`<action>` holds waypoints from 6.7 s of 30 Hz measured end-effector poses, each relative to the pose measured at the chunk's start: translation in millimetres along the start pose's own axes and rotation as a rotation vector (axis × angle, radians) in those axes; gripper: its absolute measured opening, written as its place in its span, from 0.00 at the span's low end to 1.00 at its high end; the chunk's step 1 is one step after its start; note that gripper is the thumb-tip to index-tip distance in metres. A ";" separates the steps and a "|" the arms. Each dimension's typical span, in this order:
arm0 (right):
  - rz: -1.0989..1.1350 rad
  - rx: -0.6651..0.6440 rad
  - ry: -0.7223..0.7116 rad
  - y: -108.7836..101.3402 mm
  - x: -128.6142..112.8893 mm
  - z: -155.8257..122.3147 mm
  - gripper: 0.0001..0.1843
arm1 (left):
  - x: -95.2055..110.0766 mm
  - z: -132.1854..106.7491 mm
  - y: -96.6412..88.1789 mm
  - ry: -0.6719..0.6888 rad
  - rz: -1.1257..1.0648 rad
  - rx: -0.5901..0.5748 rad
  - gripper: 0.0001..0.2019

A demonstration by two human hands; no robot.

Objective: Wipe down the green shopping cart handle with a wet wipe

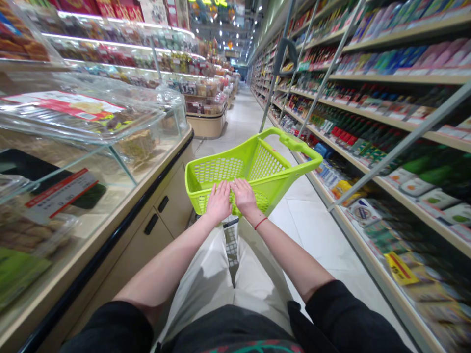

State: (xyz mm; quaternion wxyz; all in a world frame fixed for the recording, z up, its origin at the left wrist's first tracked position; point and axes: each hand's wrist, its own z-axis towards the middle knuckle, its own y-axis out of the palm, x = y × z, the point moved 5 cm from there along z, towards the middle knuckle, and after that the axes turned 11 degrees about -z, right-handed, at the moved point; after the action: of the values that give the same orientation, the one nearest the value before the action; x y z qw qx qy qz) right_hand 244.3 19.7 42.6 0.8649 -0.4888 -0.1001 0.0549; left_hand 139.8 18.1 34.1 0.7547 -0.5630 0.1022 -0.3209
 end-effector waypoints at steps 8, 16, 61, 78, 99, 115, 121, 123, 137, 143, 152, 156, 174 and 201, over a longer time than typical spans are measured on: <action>-0.093 -0.055 -0.029 -23.8 69.0 -10.1 0.23 | -3.1 -2.0 -3.6 0.008 -0.002 0.013 0.37; -0.166 0.040 0.070 -20.3 93.7 -17.2 0.24 | -19.9 -14.9 -8.3 -0.039 -0.009 0.019 0.38; 0.091 0.028 -0.107 11.8 -25.6 -2.3 0.30 | -27.6 -26.1 -8.7 -0.049 0.029 0.024 0.37; -0.019 0.003 0.049 1.3 37.7 -10.8 0.28 | -46.0 -37.7 -11.9 -0.042 0.016 0.007 0.38; -0.017 -0.103 -0.068 -8.0 51.3 -5.9 0.29 | -53.2 -39.7 -13.3 -0.057 0.001 0.045 0.35; 0.052 -0.071 -0.074 12.4 -57.9 12.7 0.29 | -64.2 -46.1 -12.8 -0.097 -0.060 0.079 0.35; 0.137 -0.096 -0.193 13.7 -71.0 19.6 0.29 | -62.1 -47.8 -15.0 -0.121 -0.051 0.085 0.34; 0.143 -0.079 -0.221 12.9 -59.9 15.3 0.29 | -62.1 -47.6 -15.5 -0.123 -0.047 0.081 0.35; -0.038 0.068 0.144 5.3 18.2 -20.2 0.26 | -72.6 -52.2 -15.3 -0.148 -0.051 0.096 0.33; 0.060 0.017 -0.039 17.1 -61.9 3.4 0.27 | -72.2 -51.4 -12.1 -0.136 -0.033 0.090 0.35; 0.151 -0.061 -0.240 16.0 -69.0 17.1 0.28 | -69.9 -52.3 -7.9 -0.177 -0.033 0.135 0.34; 0.089 -0.037 -0.164 8.6 -24.4 7.1 0.28 | -68.2 -53.0 -10.1 -0.175 -0.017 0.153 0.34; 0.023 -0.008 -0.068 11.2 -35.3 2.1 0.27 | -33.3 -36.3 1.0 -0.069 -0.040 0.110 0.37; -0.076 0.141 0.065 8.0 57.3 -17.0 0.26 | 1.5 -3.9 10.0 0.035 -0.044 0.028 0.37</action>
State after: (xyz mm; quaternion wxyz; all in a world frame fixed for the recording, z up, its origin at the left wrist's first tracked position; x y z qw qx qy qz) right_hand 303.9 20.7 34.1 0.9014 -0.4241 -0.0864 0.0128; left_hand 142.6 15.7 23.9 0.7533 -0.5488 0.0985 -0.3489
